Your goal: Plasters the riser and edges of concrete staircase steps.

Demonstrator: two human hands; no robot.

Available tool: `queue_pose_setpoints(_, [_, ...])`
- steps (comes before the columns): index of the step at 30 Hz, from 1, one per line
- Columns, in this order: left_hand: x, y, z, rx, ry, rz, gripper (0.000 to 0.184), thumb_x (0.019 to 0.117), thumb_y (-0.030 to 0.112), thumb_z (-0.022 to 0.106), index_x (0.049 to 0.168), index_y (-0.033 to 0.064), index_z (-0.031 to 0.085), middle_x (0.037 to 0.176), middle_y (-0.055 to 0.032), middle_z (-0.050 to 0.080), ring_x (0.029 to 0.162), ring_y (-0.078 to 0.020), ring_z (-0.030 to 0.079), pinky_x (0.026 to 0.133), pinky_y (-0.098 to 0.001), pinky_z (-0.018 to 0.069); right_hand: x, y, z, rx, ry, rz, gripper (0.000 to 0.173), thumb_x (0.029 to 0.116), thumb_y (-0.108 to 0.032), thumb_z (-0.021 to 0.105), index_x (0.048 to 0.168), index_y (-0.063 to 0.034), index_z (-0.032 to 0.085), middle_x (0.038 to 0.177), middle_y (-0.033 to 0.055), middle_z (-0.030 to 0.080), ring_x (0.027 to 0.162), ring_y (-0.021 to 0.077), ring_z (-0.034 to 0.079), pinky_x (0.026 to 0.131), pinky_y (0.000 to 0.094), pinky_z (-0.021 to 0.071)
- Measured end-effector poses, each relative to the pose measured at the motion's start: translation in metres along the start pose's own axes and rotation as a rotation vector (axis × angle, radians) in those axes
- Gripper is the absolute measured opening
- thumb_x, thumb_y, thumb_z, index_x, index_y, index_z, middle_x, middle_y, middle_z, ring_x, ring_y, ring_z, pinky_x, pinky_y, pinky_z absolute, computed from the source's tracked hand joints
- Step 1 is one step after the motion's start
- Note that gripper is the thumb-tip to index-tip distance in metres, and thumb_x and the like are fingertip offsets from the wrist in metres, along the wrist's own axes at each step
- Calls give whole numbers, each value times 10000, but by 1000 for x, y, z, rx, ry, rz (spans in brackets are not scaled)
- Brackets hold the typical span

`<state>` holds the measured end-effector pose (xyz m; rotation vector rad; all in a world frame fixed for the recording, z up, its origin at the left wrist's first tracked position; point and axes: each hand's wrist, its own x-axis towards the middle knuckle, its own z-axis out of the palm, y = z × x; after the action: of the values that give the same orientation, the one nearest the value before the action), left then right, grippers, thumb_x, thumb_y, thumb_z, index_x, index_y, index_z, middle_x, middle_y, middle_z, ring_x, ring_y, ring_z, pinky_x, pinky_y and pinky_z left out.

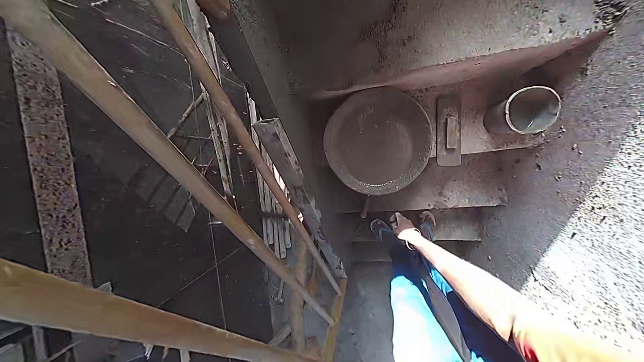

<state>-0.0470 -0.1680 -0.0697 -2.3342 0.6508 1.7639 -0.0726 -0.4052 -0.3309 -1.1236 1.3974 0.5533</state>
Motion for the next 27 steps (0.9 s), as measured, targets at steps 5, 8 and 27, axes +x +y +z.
queue_pose_setpoints(5, [137,-7,24,24,146,96,637,956,432,609,1522,167,486,1589,-155,417,1455,-359,406,1111,-621,395,83,-62,70,-26,135,26,505,1033,-343,557,1407,-3,572,1408,237,594,1339,378,554,1125,550,442])
queue_pose_setpoints(8, [180,-4,-24,-215,222,88,559,971,306,645,1482,116,525,1521,-124,511,1401,-280,495,1139,-520,431,116,-86,76,-132,38,61,547,944,-296,694,1381,15,592,1437,276,556,1373,443,498,1120,624,401])
queue_pose_setpoints(27, [161,95,-121,-924,265,197,461,1033,152,565,1466,21,478,1382,-211,605,1248,-314,617,996,-507,535,-116,25,-84,340,644,-79,428,1055,-379,514,1328,-52,556,881,141,696,735,264,700,698,484,596])
